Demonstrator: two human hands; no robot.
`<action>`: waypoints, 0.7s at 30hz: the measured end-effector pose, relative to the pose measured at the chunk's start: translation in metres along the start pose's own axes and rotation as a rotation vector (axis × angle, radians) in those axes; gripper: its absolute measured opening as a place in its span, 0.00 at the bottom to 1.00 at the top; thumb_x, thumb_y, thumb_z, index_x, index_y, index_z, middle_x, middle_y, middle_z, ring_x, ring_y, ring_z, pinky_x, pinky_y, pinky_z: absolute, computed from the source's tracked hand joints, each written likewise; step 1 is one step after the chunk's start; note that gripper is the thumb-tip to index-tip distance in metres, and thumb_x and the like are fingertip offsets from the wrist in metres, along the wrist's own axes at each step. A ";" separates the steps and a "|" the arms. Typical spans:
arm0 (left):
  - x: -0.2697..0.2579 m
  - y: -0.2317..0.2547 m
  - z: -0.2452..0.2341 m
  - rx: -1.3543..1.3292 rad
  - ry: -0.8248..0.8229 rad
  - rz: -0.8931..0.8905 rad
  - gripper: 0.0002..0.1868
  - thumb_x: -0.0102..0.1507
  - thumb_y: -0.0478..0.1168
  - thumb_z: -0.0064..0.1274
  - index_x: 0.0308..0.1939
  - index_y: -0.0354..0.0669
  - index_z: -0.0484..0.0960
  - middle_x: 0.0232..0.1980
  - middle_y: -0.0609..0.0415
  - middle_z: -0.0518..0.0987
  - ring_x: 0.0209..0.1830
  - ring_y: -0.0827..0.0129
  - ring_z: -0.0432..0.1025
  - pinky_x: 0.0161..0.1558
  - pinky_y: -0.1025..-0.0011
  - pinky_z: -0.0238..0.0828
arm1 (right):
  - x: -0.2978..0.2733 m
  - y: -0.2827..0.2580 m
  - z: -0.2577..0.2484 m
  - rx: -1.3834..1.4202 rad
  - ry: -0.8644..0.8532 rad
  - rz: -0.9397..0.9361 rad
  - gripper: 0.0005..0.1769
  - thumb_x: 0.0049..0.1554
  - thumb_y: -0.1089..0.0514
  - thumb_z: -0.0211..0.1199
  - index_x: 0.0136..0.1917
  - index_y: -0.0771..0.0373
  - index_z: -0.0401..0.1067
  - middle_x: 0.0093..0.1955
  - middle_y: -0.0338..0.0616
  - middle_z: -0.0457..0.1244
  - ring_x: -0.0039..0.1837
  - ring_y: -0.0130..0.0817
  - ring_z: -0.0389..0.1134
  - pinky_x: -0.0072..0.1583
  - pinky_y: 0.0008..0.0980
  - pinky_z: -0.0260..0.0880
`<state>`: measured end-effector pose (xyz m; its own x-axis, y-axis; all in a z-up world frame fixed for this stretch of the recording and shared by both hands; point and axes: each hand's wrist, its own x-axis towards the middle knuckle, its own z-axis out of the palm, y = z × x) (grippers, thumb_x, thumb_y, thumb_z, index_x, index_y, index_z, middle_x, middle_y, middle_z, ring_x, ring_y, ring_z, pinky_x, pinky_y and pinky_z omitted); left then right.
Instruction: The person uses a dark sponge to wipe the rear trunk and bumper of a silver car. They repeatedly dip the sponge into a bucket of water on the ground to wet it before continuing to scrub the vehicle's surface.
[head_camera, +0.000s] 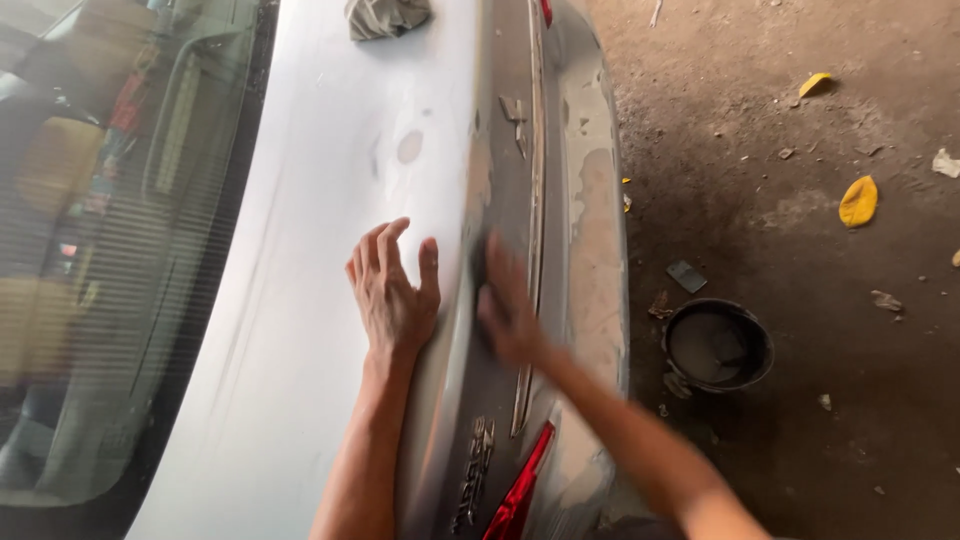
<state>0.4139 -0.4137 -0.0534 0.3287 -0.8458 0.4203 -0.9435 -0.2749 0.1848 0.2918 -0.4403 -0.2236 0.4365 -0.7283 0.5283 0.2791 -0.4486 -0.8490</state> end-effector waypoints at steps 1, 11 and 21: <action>0.001 -0.001 -0.001 0.007 0.001 -0.002 0.21 0.73 0.50 0.49 0.61 0.37 0.76 0.60 0.42 0.76 0.64 0.53 0.68 0.66 0.55 0.59 | 0.011 0.001 -0.001 0.007 -0.001 -0.001 0.35 0.72 0.61 0.42 0.87 0.62 0.33 0.91 0.48 0.31 0.91 0.39 0.30 0.86 0.49 0.20; -0.001 0.002 -0.003 -0.042 0.013 0.000 0.20 0.74 0.50 0.48 0.61 0.38 0.76 0.59 0.44 0.77 0.63 0.53 0.69 0.65 0.56 0.60 | -0.035 -0.049 0.000 -0.057 -0.063 0.084 0.37 0.72 0.48 0.41 0.87 0.57 0.32 0.90 0.47 0.30 0.90 0.44 0.29 0.84 0.53 0.21; 0.003 -0.010 -0.008 -0.189 0.127 -0.182 0.17 0.75 0.47 0.42 0.58 0.39 0.77 0.56 0.48 0.79 0.57 0.57 0.71 0.61 0.58 0.62 | -0.090 -0.130 0.020 -0.170 -0.313 -0.020 0.43 0.66 0.47 0.50 0.86 0.62 0.37 0.88 0.58 0.34 0.87 0.53 0.31 0.82 0.55 0.24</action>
<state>0.4248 -0.4105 -0.0469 0.5053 -0.7234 0.4705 -0.8483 -0.3167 0.4243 0.2336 -0.3056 -0.1607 0.6804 -0.5368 0.4989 0.1551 -0.5599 -0.8139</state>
